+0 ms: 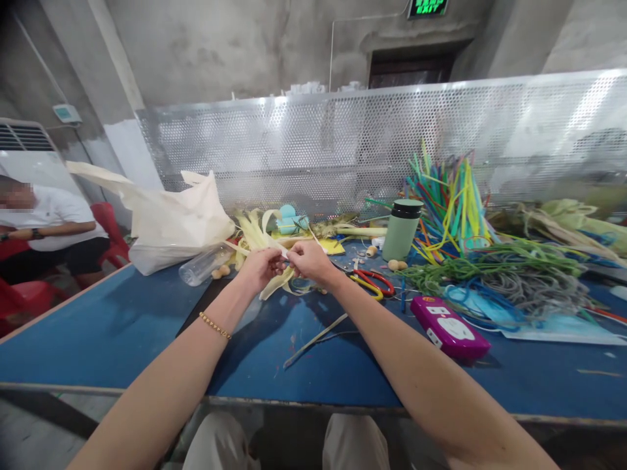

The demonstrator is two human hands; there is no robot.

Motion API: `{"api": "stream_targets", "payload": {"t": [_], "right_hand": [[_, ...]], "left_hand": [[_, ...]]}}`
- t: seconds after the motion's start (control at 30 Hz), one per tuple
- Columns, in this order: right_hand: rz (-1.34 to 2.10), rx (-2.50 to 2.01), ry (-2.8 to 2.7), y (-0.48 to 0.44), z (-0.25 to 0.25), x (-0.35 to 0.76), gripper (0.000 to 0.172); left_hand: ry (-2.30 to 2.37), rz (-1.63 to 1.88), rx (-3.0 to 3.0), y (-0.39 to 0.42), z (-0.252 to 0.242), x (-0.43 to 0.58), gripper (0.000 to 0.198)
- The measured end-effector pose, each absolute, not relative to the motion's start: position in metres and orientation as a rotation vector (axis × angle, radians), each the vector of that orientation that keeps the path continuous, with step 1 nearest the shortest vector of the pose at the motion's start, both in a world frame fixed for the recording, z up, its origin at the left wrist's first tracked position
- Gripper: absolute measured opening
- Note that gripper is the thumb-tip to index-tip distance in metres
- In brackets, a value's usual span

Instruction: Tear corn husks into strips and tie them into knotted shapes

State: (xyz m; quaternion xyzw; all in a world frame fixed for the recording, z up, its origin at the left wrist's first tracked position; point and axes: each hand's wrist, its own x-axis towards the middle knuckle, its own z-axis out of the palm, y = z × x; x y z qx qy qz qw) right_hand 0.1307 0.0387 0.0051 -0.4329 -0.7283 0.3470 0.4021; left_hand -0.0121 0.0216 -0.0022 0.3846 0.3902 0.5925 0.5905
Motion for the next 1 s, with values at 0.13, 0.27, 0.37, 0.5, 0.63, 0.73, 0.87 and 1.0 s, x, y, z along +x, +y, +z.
{"api": "stream_targets", "payload": {"t": [0.13, 0.27, 0.37, 0.5, 0.63, 0.73, 0.87, 1.0], "right_hand": [[1.007, -0.992, -1.896, 0.039, 0.006, 0.134, 0.017], [0.984, -1.038, -1.977, 0.042, 0.007, 0.140, 0.012], [0.961, -1.090, -1.891, 0.044, 0.008, 0.144, 0.007], [0.982, -1.057, -1.895, 0.041, 0.012, 0.145, 0.009], [1.011, -1.013, -1.855, 0.038, 0.014, 0.143, 0.009], [1.033, -0.987, -1.877, 0.039, 0.012, 0.142, 0.008], [1.008, -1.024, -1.842, 0.041, 0.006, 0.138, 0.014], [0.946, -1.091, -1.770, 0.043, 0.001, 0.133, 0.015]], "left_hand": [[0.930, 1.349, 0.766, 0.023, -0.001, -0.012, 0.010], [0.936, 1.372, 0.934, 0.024, -0.005, -0.012, 0.012], [0.967, 1.406, 1.174, 0.023, -0.008, -0.011, 0.017], [0.966, 1.403, 1.262, 0.021, -0.007, -0.010, 0.021], [0.896, 1.381, 1.135, 0.022, -0.006, -0.012, 0.024], [0.868, 1.355, 1.060, 0.023, -0.006, -0.012, 0.022], [0.933, 1.346, 1.106, 0.023, -0.008, -0.012, 0.020], [1.010, 1.355, 1.197, 0.020, -0.007, -0.010, 0.018]]}}
